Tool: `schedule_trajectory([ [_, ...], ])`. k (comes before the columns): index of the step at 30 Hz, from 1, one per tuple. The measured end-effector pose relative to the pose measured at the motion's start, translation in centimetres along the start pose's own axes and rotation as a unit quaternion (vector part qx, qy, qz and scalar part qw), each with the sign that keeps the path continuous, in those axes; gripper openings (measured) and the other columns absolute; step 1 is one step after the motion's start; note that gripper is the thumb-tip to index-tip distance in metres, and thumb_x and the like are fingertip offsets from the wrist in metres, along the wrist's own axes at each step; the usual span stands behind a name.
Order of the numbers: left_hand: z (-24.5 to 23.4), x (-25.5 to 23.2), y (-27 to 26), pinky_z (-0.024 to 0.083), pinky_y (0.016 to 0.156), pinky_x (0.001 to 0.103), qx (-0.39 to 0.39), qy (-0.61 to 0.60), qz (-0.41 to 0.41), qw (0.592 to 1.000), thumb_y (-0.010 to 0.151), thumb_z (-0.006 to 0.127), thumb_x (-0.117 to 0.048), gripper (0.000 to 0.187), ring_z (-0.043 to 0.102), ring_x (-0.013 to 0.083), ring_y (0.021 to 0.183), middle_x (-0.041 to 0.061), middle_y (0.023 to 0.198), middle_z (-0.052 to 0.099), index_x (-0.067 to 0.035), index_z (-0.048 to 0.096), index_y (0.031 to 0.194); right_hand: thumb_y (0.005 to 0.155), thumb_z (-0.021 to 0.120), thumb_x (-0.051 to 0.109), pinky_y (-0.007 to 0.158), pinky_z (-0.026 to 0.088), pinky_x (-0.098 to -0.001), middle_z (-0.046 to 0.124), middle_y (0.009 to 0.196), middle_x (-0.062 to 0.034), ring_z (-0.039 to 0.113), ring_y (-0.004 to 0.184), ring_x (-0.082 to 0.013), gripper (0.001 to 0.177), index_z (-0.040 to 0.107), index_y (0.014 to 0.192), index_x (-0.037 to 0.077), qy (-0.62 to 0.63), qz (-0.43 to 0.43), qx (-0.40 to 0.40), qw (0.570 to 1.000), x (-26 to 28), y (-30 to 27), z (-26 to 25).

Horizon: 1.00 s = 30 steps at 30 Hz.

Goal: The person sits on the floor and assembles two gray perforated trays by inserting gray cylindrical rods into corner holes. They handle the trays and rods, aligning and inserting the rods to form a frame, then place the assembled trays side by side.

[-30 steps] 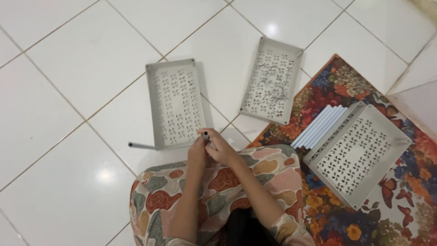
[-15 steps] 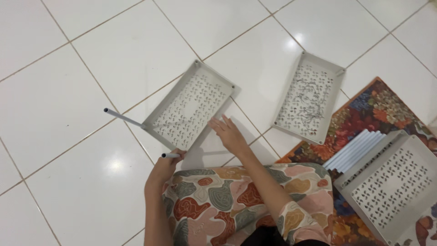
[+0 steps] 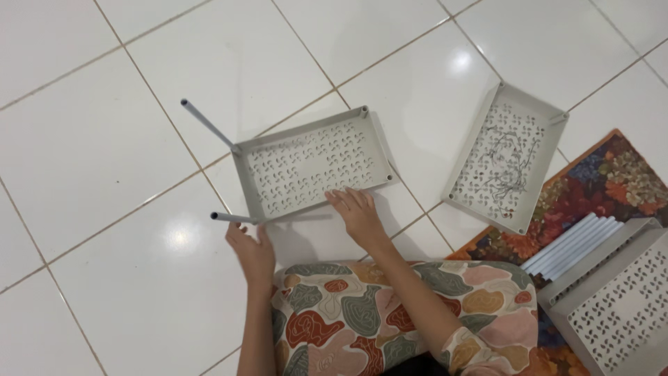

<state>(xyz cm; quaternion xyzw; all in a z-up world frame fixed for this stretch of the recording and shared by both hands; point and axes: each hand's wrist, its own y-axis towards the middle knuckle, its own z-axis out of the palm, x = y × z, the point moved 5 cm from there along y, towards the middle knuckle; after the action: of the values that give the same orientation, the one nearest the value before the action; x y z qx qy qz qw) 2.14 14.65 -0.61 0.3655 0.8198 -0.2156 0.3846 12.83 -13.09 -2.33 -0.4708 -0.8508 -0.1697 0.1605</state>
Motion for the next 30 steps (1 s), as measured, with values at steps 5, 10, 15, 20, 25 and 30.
schedule_trajectory([
  [5,6.0,-0.4,-1.7,0.043,0.126,0.045,0.266,0.064,-0.094,0.957,0.108,0.064,-0.064,0.12,0.055,0.052,0.149,0.049,0.155,0.051,0.026,0.008,0.165,0.087,0.051,-0.021,0.134,0.024,-0.0592,0.062,0.166,-0.0053,0.053,0.156,-0.0277,0.085,0.064,0.16,0.02,-0.156,0.048,-0.08,0.983,-3.5,-1.2,-4.2],
  [10,10.4,-5.1,-2.5,0.058,0.114,0.045,0.35,0.063,-0.13,0.926,0.103,0.056,-0.063,0.117,0.073,0.0472,0.135,0.042,0.132,0.073,0.02,0.009,0.17,0.096,0.052,-0.014,0.126,0.032,-0.0576,0.067,0.156,-0.0086,0.061,0.144,-0.0288,0.069,0.064,0.157,0.015,-0.064,0.11,-0.028,0.991,-6.0,-4.6,-5.9],
  [15,14.4,-7.2,-1.9,0.051,0.119,0.048,0.283,0.047,-0.051,0.956,0.104,0.067,-0.049,0.11,0.059,0.0558,0.142,0.047,0.153,0.049,0.018,0.008,0.17,0.103,0.052,-0.008,0.119,0.047,-0.0503,0.073,0.144,-0.0104,0.067,0.132,-0.0303,0.053,0.071,0.15,0.011,0.012,0.096,0.016,0.995,-2.2,-7.9,-5.5],
  [20,17.1,-6.5,-5.4,0.046,0.122,0.057,0.171,0.038,0.114,0.978,0.096,0.079,-0.015,0.115,0.047,0.0707,0.147,0.051,0.171,0.016,0.011,0.001,0.177,0.108,0.062,0.011,0.107,0.059,-0.0433,0.078,0.134,-0.0087,0.073,0.124,-0.031,0.034,0.078,0.137,0.012,0.176,0.184,0.14,0.957,-0.4,-9.1,-5.7],
  [25,18.6,-4.9,-10.6,0.057,0.102,0.062,0.186,0.081,0.105,0.974,0.101,0.073,-0.014,0.069,0.065,0.066,0.121,0.048,0.143,0.05,0.013,0.032,0.149,0.086,0.063,0.001,0.108,0.053,-0.0462,0.077,0.133,-0.0095,0.069,0.12,-0.0347,0.049,0.081,0.131,0.01,0.08,0.129,0.012,0.988,-2.7,-8.5,-9.8],
  [30,17.6,-5.5,-10.6,0.06,0.085,0.063,0.219,0.139,0.068,0.963,0.099,0.059,0.0,0.046,0.071,0.059,0.103,0.038,0.135,0.059,0.007,0.045,0.143,0.088,0.07,0.005,0.111,0.05,-0.0467,0.078,0.13,-0.0112,0.067,0.122,-0.0354,0.038,0.083,0.123,0.01,0.054,0.122,0.049,0.99,-4.7,-10.7,-9.1],
])
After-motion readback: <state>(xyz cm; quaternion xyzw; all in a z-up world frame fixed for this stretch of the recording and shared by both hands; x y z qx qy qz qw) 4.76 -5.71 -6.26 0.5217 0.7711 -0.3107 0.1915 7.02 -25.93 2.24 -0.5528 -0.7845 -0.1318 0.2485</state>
